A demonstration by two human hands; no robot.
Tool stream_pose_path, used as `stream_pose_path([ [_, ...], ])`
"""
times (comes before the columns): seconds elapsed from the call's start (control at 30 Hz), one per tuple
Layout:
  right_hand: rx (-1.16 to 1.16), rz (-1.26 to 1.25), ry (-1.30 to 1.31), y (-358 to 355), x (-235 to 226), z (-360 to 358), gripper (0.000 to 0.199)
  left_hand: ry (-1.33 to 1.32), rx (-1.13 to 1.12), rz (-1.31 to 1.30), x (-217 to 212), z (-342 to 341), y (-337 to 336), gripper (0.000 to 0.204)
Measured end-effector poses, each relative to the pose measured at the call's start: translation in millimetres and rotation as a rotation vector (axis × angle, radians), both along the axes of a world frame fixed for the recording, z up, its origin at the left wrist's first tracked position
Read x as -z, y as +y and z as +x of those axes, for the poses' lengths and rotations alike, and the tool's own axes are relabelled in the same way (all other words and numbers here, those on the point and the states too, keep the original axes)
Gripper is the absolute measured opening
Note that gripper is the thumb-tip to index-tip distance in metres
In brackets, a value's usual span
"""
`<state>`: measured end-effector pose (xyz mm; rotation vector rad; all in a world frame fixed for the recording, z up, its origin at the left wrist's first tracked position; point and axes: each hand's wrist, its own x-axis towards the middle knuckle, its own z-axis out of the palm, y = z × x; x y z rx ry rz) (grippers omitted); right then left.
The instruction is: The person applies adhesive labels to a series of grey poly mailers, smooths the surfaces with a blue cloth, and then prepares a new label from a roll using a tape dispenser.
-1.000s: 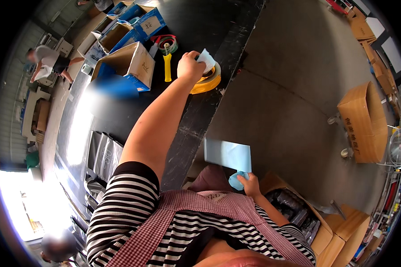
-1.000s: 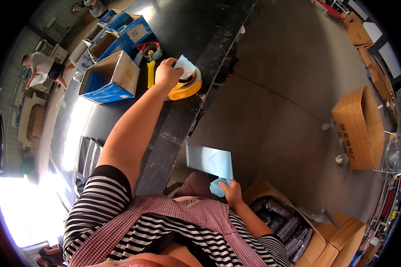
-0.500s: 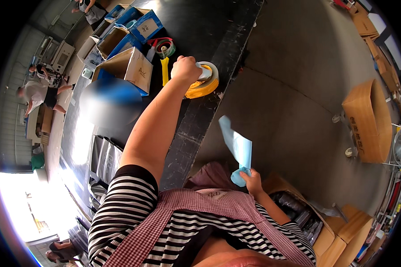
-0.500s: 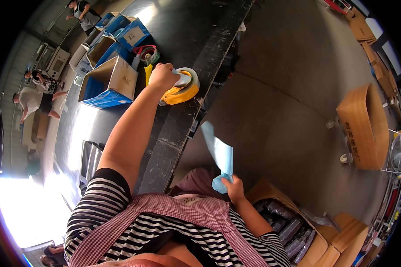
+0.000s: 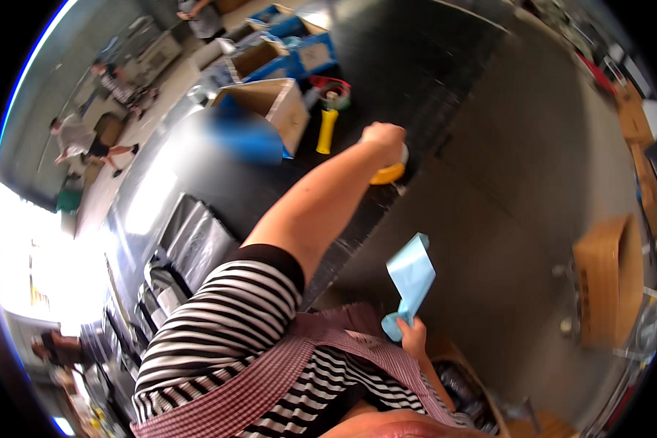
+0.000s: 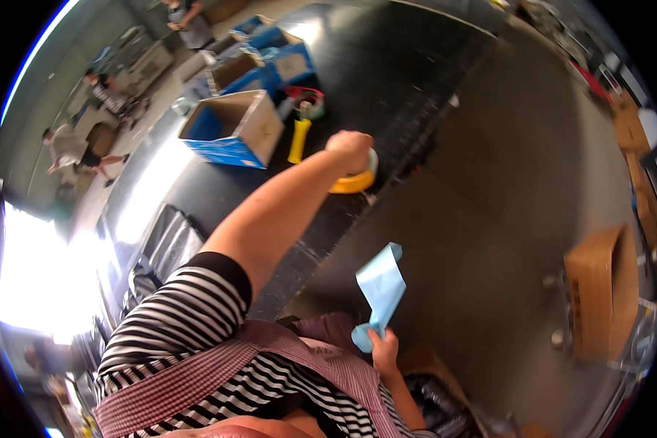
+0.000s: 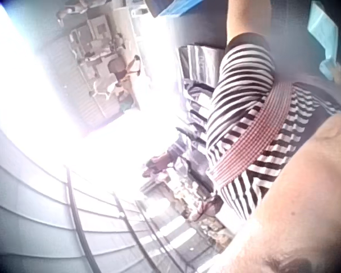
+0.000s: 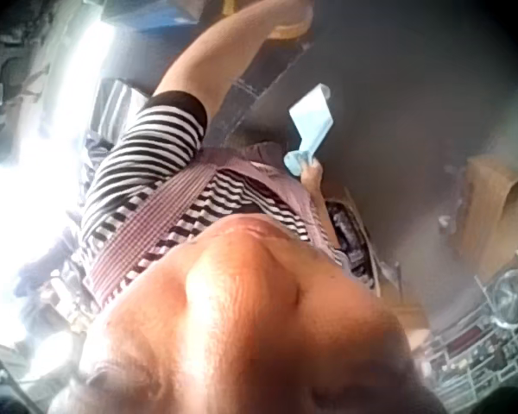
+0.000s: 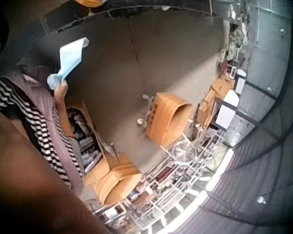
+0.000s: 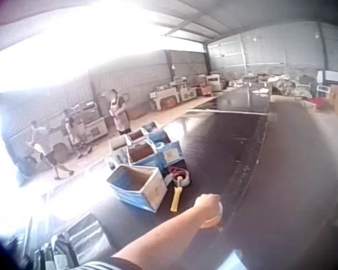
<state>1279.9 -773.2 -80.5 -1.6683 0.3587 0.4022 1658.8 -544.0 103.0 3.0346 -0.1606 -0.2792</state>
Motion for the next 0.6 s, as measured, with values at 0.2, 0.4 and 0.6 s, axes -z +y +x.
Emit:
stream_pose_path([
  [0.2,0.145,0.084,-0.155,8.6,-10.5,8.4,0.027,0.147,0.268,-0.083,10.6,22.7,36.1,0.034],
  [0.4,0.189,0.195,0.17,17.5,44.7,35.2,0.041,-0.288,0.132,-0.434,18.7,-10.3,57.5,0.052],
  [0.6,0.141,0.07,0.405,34.0,93.2,45.8,0.041,-0.289,0.063,-0.644,-2.0,-130.5,105.7,0.039],
])
